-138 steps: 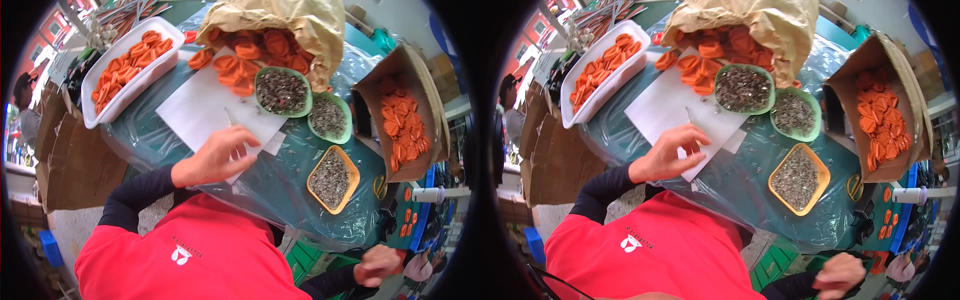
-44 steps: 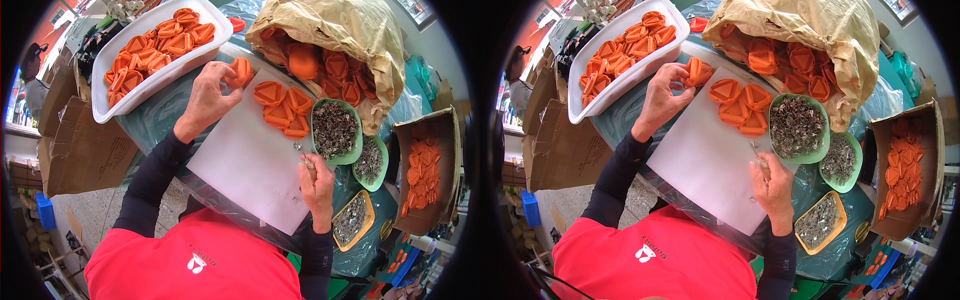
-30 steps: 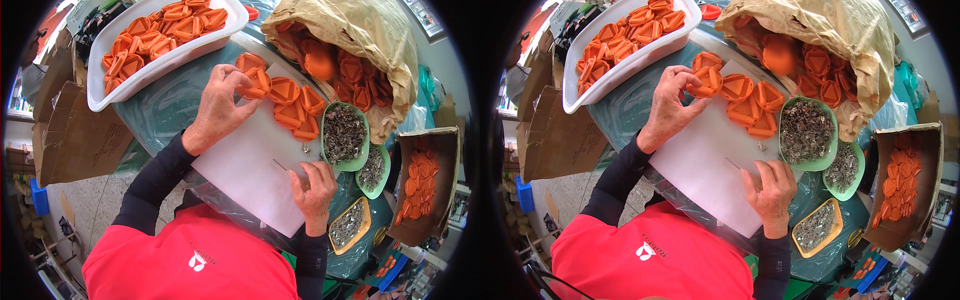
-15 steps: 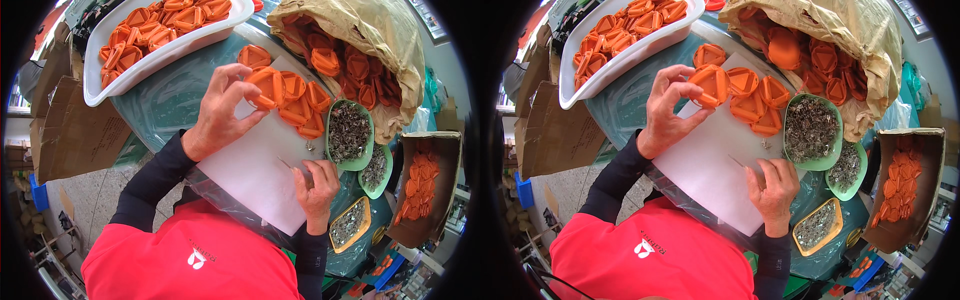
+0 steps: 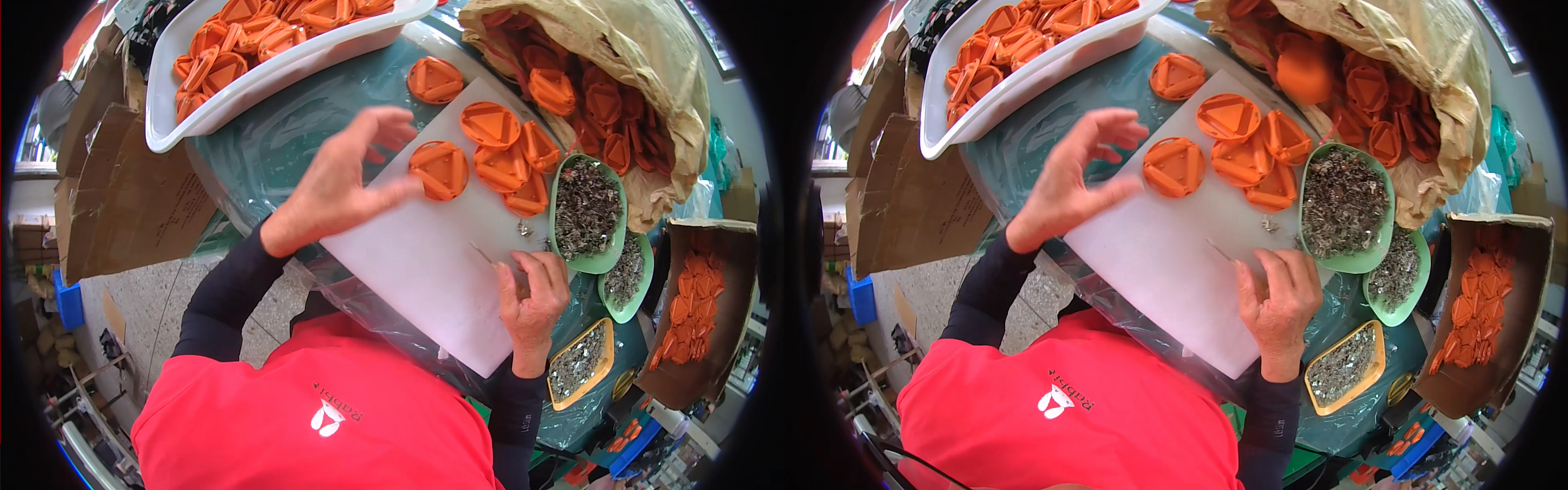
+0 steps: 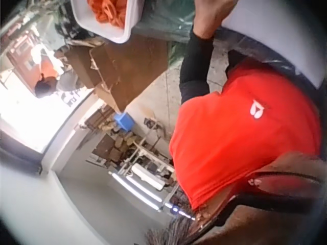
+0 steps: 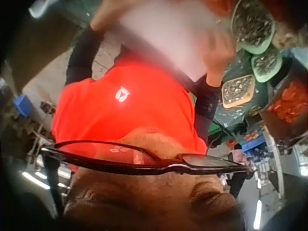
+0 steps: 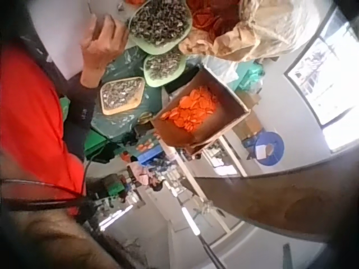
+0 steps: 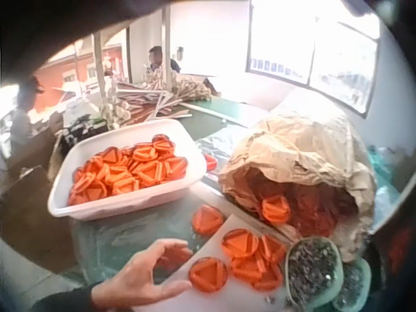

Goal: The person assembles small orange plastic triangular components with metal pins by hand.

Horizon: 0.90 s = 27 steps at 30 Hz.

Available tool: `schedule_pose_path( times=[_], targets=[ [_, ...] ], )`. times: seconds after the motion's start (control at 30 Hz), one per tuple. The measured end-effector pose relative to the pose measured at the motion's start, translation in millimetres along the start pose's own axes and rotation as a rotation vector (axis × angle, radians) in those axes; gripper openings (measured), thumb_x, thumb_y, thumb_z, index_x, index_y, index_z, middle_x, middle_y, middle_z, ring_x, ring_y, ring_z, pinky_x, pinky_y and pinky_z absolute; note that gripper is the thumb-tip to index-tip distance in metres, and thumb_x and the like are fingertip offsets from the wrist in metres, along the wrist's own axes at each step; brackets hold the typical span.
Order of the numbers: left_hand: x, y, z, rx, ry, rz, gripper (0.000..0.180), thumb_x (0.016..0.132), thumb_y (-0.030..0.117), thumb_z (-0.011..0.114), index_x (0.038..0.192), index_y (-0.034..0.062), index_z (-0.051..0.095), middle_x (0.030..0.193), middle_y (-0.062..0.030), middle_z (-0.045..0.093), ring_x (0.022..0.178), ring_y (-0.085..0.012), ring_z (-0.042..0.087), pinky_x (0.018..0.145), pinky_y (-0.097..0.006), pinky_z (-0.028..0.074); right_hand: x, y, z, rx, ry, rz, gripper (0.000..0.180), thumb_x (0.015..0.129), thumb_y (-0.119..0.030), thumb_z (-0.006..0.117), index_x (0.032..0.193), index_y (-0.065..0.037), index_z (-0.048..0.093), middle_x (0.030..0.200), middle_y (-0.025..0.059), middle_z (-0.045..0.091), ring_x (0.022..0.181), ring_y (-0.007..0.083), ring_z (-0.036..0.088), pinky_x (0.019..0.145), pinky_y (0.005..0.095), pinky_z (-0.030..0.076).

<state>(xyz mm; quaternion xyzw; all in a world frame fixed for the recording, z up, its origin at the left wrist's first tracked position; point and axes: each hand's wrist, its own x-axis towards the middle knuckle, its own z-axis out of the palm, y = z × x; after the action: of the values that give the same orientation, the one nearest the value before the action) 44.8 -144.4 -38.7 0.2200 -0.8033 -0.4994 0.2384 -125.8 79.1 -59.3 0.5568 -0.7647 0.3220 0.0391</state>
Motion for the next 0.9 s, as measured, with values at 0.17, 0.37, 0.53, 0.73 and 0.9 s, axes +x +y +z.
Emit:
schedule_pose_path(
  times=[0.17,0.37,0.53,0.73,0.9],
  targets=[
    [32,-19,-16,-0.014,0.181,-0.105,0.018,0.085,0.000,0.052,0.102,-0.0018,0.058,0.102,-0.0079,0.060,0.084,-0.0120,0.060,0.072,-0.024,0.050,-2,2,3,0.012,-0.003,0.013,0.020,0.072,-0.018,0.071,0.082,-0.003,0.062,0.078,0.0089,0.055,0.070,0.0276,0.054,0.060,0.0366,0.044],
    [68,-40,-8,0.503,0.280,0.331,0.018,0.081,-0.001,0.053,0.097,-0.0020,0.061,0.105,-0.0134,0.059,0.078,-0.0218,0.062,0.066,-0.026,0.051,0,0,5,0.015,-0.006,0.011,0.019,0.072,-0.018,0.071,0.082,-0.003,0.063,0.077,0.0086,0.055,0.069,0.0271,0.053,0.059,0.0364,0.043],
    [84,-42,8,0.563,0.163,0.313,0.045,0.068,0.015,0.071,0.109,0.0015,0.056,0.119,-0.0176,0.053,0.107,-0.0344,0.048,0.095,-0.039,0.038,0,2,2,0.018,0.003,0.018,0.019,0.072,-0.017,0.070,0.083,-0.004,0.063,0.076,0.0085,0.056,0.069,0.0272,0.054,0.059,0.0364,0.044],
    [87,-54,14,0.498,0.202,0.271,0.042,0.066,0.013,0.073,0.102,-0.0006,0.057,0.110,-0.0142,0.055,0.094,-0.0276,0.053,0.086,-0.035,0.042,1,-1,-1,0.014,-0.016,0.004,0.019,0.070,-0.015,0.071,0.083,-0.004,0.062,0.077,0.0079,0.056,0.069,0.0266,0.054,0.059,0.0359,0.045],
    [86,-42,10,0.482,0.196,0.238,0.039,0.064,0.009,0.074,0.099,0.0003,0.059,0.103,-0.0109,0.056,0.085,-0.0227,0.054,0.080,-0.032,0.044,3,-1,-2,0.017,0.004,-0.006,0.019,0.070,-0.014,0.071,0.083,-0.004,0.062,0.076,0.0073,0.057,0.068,0.0262,0.054,0.059,0.0353,0.044]
  ],
)
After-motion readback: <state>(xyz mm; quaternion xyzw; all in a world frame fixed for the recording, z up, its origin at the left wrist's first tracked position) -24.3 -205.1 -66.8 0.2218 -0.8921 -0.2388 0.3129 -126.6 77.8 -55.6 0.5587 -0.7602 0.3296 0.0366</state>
